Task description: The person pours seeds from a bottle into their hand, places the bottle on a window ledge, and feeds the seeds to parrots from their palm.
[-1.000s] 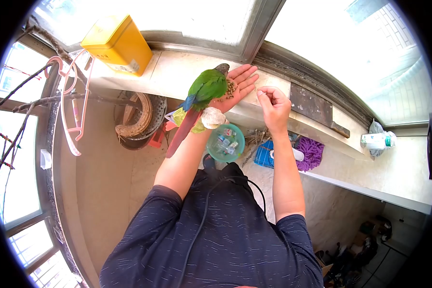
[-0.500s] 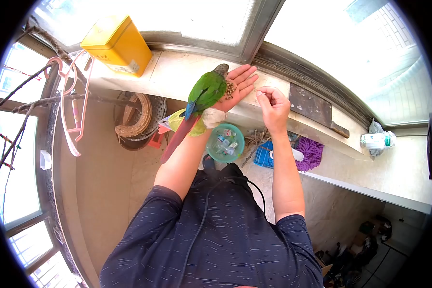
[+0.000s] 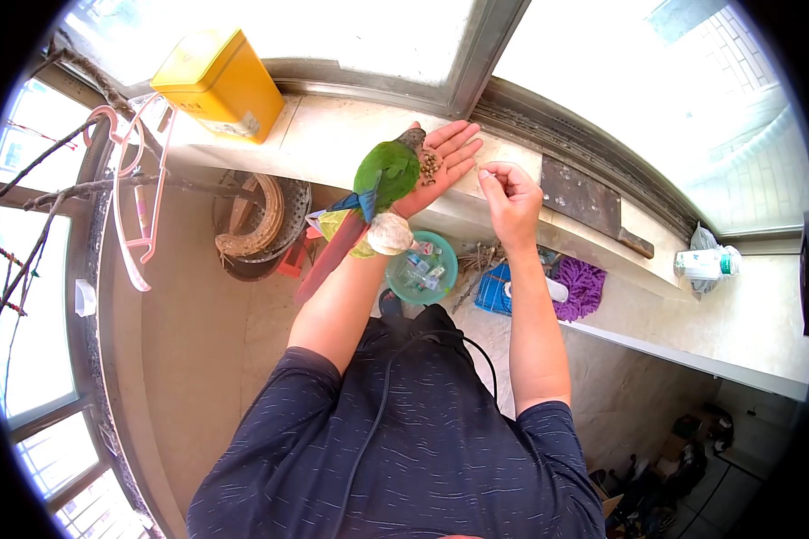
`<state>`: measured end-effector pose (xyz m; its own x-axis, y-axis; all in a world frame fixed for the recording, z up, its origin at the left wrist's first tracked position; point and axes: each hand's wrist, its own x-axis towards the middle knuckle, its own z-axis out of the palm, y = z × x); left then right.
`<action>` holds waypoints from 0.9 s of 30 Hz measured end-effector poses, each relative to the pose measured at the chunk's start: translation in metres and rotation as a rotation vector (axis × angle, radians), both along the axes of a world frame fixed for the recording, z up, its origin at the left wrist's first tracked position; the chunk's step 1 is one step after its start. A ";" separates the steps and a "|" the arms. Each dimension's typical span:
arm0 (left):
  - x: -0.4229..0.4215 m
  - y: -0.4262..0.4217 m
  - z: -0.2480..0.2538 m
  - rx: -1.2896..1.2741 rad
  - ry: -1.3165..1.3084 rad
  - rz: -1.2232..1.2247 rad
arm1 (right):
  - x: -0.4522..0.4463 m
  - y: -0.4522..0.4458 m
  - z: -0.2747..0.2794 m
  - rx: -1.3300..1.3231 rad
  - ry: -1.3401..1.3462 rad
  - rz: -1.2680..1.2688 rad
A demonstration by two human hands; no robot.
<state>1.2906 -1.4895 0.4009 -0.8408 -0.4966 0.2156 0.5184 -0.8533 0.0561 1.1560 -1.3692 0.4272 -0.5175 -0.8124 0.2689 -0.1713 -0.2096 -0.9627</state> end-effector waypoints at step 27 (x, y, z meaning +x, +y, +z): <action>0.001 0.000 -0.001 -0.018 -0.019 -0.001 | -0.002 -0.001 -0.005 0.008 0.013 -0.009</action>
